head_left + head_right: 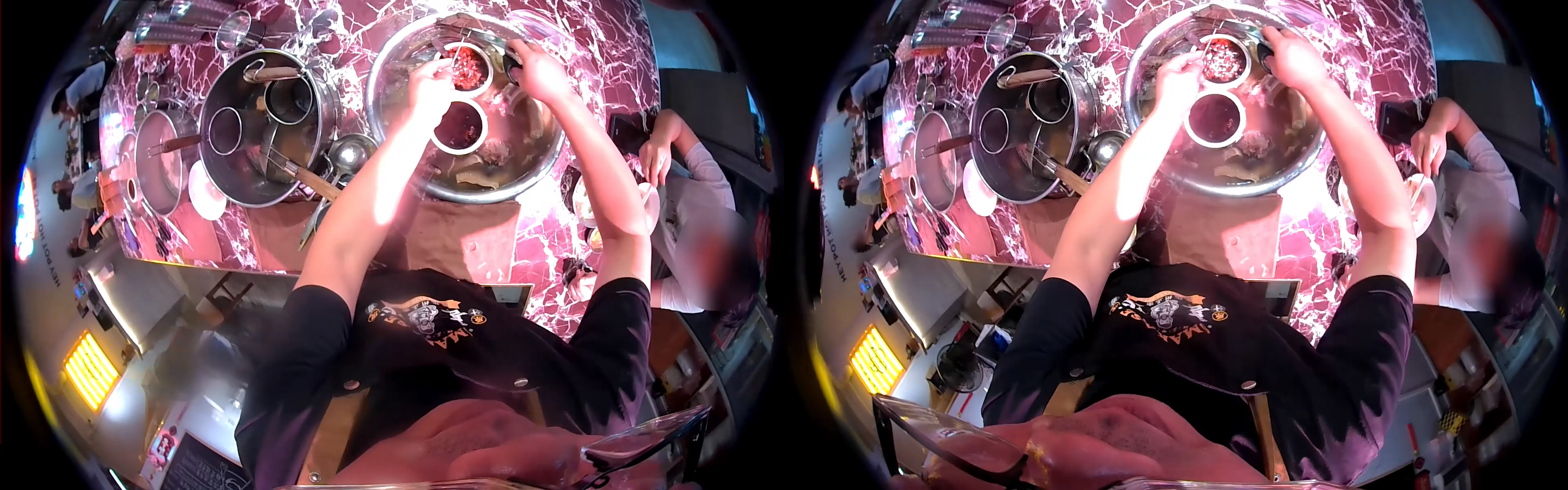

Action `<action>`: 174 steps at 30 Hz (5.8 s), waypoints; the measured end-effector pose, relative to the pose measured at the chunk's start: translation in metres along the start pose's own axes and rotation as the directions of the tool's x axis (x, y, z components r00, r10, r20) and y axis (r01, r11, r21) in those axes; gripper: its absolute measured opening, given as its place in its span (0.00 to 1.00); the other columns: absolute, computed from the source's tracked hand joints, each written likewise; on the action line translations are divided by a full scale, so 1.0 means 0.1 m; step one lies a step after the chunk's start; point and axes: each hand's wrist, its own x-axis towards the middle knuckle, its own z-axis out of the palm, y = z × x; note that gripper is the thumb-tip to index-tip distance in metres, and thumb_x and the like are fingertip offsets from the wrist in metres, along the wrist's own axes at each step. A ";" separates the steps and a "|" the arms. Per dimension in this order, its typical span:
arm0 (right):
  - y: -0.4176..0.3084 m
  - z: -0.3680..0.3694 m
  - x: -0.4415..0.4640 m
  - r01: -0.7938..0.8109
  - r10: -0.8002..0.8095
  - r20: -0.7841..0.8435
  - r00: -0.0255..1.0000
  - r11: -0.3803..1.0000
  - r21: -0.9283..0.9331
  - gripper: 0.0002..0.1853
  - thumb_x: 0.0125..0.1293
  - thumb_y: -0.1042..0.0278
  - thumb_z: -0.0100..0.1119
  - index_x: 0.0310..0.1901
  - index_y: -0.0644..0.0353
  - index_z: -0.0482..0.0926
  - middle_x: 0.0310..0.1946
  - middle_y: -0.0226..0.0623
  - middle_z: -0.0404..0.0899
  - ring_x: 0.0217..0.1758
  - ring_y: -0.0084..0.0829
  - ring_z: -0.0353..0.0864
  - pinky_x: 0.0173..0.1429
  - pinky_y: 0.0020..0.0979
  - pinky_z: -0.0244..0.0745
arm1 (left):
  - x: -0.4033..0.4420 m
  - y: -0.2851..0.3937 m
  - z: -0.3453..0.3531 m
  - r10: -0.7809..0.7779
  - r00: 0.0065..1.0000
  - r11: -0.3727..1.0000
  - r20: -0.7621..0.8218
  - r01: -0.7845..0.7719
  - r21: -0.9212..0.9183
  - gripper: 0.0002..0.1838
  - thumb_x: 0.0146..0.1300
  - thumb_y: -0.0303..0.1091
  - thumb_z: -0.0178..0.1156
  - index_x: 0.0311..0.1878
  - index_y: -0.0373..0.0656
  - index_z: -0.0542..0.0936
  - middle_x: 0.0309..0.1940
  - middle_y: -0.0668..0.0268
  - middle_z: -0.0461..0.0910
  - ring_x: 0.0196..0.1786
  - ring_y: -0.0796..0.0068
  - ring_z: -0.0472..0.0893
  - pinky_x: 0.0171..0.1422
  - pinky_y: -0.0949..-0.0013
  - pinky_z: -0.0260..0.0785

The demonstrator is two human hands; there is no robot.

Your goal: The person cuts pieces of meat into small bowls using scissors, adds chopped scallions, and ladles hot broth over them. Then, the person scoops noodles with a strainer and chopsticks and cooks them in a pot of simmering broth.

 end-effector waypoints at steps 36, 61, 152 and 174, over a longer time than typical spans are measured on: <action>-3.25 0.02 -2.92 -0.041 0.022 0.386 0.922 0.998 0.041 0.27 0.54 0.66 0.65 0.58 0.54 0.73 0.48 0.52 0.80 0.51 0.52 0.81 0.55 0.45 0.77 | -3.91 -0.30 -3.45 -0.263 0.965 0.959 0.009 0.263 -0.104 0.14 0.72 0.29 0.56 0.56 0.36 0.80 0.22 0.77 0.69 0.20 0.91 0.62 0.21 0.83 0.51; -3.23 0.25 -3.06 -0.001 -0.036 0.316 0.948 0.993 0.117 0.25 0.52 0.66 0.63 0.55 0.55 0.73 0.39 0.53 0.82 0.48 0.53 0.82 0.50 0.48 0.77 | -3.70 -0.59 -3.60 -0.396 0.885 0.853 0.246 0.453 -0.259 0.15 0.73 0.30 0.52 0.59 0.37 0.77 0.22 0.75 0.67 0.16 0.87 0.59 0.18 0.81 0.50; 0.65 -0.49 -0.70 -0.166 0.169 0.148 0.974 0.986 -0.036 0.22 0.58 0.68 0.62 0.56 0.54 0.75 0.40 0.51 0.84 0.46 0.49 0.84 0.50 0.47 0.79 | 0.43 -0.40 0.60 -0.014 0.999 0.903 0.050 -0.009 0.430 0.12 0.65 0.30 0.57 0.46 0.35 0.84 0.37 0.57 0.86 0.39 0.69 0.84 0.47 0.70 0.74; -0.17 -0.89 -1.81 -0.198 0.195 0.046 0.980 0.978 0.060 0.30 0.54 0.61 0.64 0.61 0.53 0.72 0.51 0.51 0.80 0.54 0.51 0.81 0.58 0.44 0.77 | -0.92 -0.18 -0.07 0.166 0.974 0.948 0.152 -0.200 0.246 0.12 0.71 0.30 0.56 0.53 0.38 0.82 0.27 0.72 0.77 0.27 0.86 0.72 0.29 0.78 0.64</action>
